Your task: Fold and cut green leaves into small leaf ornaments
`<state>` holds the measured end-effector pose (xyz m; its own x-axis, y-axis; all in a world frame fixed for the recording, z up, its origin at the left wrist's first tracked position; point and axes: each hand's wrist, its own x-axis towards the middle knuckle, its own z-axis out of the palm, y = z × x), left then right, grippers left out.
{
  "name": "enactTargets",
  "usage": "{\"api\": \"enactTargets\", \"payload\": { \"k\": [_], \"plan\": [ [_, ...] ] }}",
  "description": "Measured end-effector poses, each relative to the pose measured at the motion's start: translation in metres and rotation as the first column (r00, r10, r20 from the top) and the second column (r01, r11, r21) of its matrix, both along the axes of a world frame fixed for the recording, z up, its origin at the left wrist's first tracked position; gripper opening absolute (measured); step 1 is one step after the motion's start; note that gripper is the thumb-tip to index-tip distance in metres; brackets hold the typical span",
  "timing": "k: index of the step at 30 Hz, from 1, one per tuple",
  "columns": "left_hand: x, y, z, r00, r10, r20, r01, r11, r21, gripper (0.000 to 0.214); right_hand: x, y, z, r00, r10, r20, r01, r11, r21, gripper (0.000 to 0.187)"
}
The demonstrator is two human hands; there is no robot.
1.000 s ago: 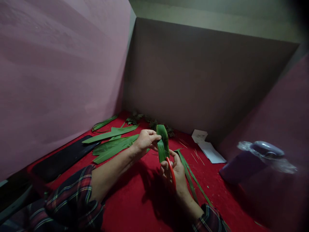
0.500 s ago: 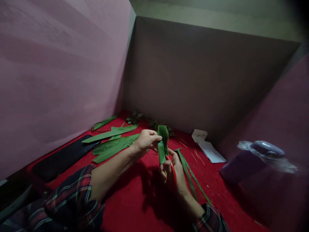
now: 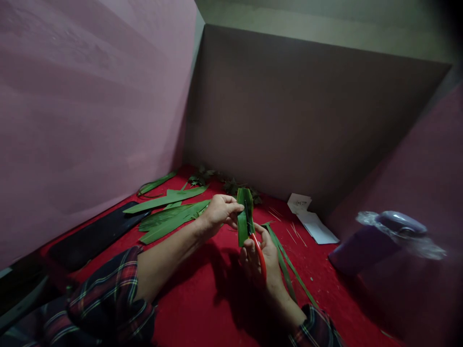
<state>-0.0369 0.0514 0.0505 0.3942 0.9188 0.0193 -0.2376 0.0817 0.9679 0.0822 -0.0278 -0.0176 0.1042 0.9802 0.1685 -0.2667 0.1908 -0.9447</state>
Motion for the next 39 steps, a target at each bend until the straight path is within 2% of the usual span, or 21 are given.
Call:
{"api": "enactTargets", "payload": {
  "k": [7, 14, 20, 30, 39],
  "plan": [
    [0.0000, -0.0012, -0.0017, 0.998, 0.017, 0.056, -0.017, 1.000, 0.011, 0.014, 0.0000, 0.0005, 0.0003, 1.000, -0.027, 0.001, 0.027, 1.000, -0.001, 0.061],
    [-0.0022, 0.0008, 0.0012, 0.994, 0.042, 0.101, -0.043, 0.999, 0.002, 0.019, 0.0005, 0.0003, -0.0042, 1.000, 0.004, 0.022, -0.004, 1.000, -0.025, 0.062],
    [-0.0030, 0.0053, 0.0011, 0.995, 0.093, 0.035, -0.093, 0.996, 0.001, 0.016, -0.0002, 0.0001, -0.0067, 0.993, -0.005, 0.114, 0.006, 1.000, -0.004, 0.069],
    [0.0001, 0.0064, -0.0027, 0.997, 0.072, -0.026, -0.072, 0.997, 0.019, 0.013, 0.0015, -0.0002, -0.0031, 0.978, -0.011, 0.207, 0.007, 1.000, 0.018, 0.079],
    [0.0014, 0.0065, -0.0046, 0.993, 0.121, 0.011, -0.122, 0.991, 0.061, 0.014, 0.0017, -0.0001, -0.0017, 0.990, -0.036, 0.134, 0.041, 0.999, -0.032, 0.071]
  ]
}}
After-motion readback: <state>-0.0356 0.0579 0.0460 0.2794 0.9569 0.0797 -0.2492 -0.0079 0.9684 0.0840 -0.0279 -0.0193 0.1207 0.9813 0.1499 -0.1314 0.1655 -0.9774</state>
